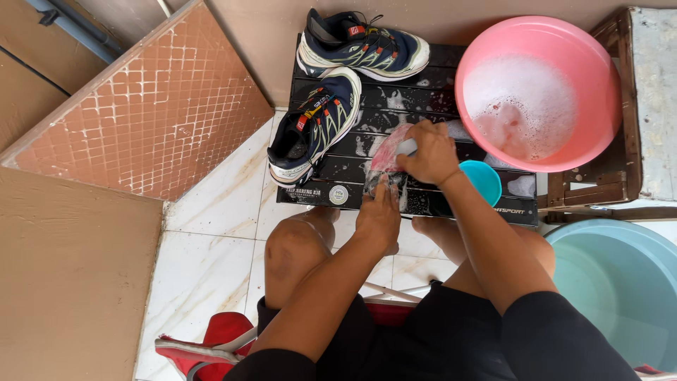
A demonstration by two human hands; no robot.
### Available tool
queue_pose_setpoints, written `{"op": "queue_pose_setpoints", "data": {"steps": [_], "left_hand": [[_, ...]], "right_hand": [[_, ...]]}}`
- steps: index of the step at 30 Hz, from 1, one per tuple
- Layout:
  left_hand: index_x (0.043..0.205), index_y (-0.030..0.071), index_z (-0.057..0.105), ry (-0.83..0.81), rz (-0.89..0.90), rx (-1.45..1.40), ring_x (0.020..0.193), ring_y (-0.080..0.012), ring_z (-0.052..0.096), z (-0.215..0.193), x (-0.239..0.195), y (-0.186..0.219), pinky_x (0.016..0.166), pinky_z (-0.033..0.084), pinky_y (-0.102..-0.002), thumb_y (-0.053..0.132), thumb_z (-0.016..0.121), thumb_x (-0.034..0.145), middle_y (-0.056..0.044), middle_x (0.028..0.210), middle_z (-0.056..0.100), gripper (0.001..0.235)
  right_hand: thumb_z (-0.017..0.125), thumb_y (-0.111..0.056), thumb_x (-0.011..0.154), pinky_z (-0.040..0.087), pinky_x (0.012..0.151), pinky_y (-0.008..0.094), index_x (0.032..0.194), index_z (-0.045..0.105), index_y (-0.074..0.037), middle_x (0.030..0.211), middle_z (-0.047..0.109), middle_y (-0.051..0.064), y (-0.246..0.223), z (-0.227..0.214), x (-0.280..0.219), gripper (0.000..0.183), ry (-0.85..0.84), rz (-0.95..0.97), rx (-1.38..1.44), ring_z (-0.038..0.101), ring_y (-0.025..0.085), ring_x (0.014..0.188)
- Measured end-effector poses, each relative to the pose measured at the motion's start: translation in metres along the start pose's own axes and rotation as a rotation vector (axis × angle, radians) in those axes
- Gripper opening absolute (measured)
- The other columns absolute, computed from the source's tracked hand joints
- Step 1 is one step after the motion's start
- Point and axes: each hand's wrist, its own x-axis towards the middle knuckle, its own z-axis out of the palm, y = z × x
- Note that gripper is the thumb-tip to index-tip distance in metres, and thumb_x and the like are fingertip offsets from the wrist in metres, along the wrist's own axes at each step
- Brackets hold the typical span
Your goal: The person scrubs a shoe insole with a brush and soapy water on a black crate. They then rinse the insole with water from a blue cup and place it back on the crate.
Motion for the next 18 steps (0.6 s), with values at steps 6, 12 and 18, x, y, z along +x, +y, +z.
{"op": "queue_pose_setpoints", "data": {"steps": [6,12,18], "left_hand": [[0.16,-0.013,0.029,-0.048,0.008,0.005,0.14,-0.0455,0.037,0.008,-0.003,-0.001,0.109,0.048,-0.053,0.051,0.086,0.067,-0.035,0.157,0.041,0.126],[0.157,-0.016,0.032,0.003,-0.036,-0.216,0.148,-0.0534,0.031,0.007,-0.005,0.005,0.109,0.049,-0.057,0.034,0.087,0.071,-0.043,0.162,0.029,0.114],[0.159,-0.019,0.019,-0.18,-0.039,-0.198,0.154,-0.0629,0.011,0.02,0.0,0.02,0.12,0.034,-0.059,0.036,0.098,0.064,-0.045,0.166,0.011,0.136]], "right_hand": [[0.089,-0.023,0.068,0.056,0.086,0.063,0.107,0.075,-0.008,0.105,0.07,0.021,0.014,0.008,-0.004,0.044,-0.055,-0.017,0.143,0.065,0.052,0.107],[0.082,-0.036,0.072,0.056,0.087,0.059,0.106,0.07,-0.024,0.115,0.064,0.0,0.03,0.0,0.004,0.038,0.026,0.099,-0.064,0.059,0.036,0.118],[0.078,-0.035,0.075,0.059,0.086,0.05,0.121,0.075,-0.034,0.114,0.068,-0.001,-0.03,-0.019,-0.013,0.046,-0.13,-0.02,-0.311,0.059,0.031,0.115]]}}
